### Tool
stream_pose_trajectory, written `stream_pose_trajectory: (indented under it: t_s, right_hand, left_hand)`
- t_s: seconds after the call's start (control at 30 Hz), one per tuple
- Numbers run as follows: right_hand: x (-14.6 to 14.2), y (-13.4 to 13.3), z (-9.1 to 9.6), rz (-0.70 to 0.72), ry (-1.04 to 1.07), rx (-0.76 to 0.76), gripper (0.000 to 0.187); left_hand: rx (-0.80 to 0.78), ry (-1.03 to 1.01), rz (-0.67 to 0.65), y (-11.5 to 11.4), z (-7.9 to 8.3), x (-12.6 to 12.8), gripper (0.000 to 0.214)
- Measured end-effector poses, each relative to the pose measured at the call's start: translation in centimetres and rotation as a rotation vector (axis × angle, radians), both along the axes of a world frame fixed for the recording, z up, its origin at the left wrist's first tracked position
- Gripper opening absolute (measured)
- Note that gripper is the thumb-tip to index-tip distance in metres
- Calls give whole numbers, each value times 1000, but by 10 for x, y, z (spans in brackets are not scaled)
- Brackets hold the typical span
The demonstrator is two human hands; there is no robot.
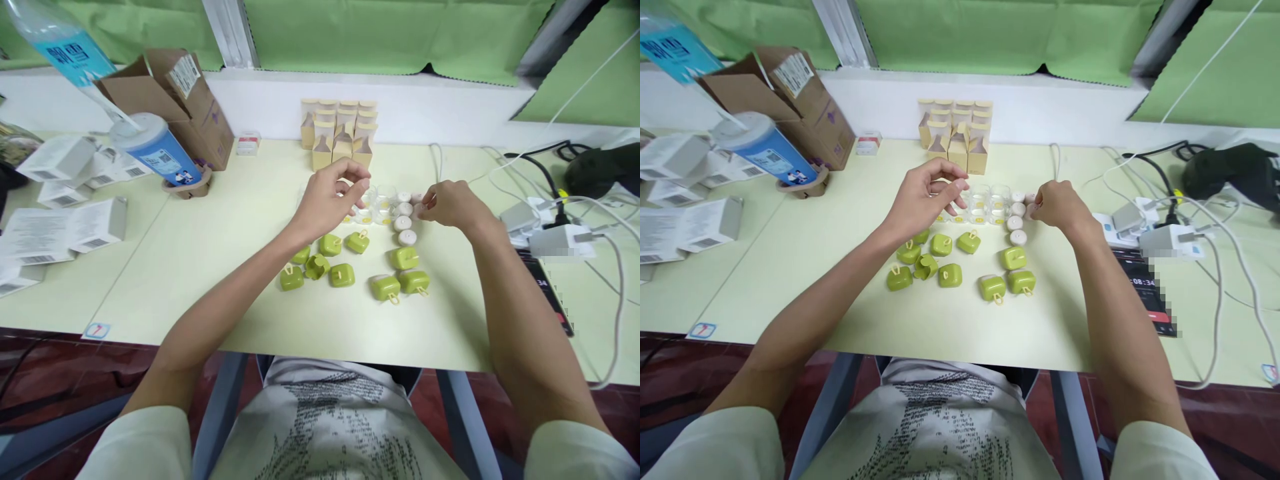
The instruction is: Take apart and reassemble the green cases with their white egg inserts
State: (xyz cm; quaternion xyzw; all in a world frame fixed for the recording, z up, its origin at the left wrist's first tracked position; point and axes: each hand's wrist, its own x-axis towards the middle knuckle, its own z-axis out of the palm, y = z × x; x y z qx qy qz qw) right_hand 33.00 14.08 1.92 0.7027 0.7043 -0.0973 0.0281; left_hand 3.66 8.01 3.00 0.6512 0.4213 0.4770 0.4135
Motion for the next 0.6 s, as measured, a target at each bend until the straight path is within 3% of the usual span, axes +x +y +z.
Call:
stream_pose_trajectory:
  t_s: [0.37,0.47,0.6]
  right_hand:
    - [3,2,-2,-22,75,-42,34]
    - [6,-3,7,-31,79,-51,43]
    - [5,-22,26,28,30,58,31]
  left_hand:
    - [-8,24,-6,-1,-3,2,4]
    - [-3,18,-7,1,-6,2,5]
    - [-3,18,-5,1,-5,2,6]
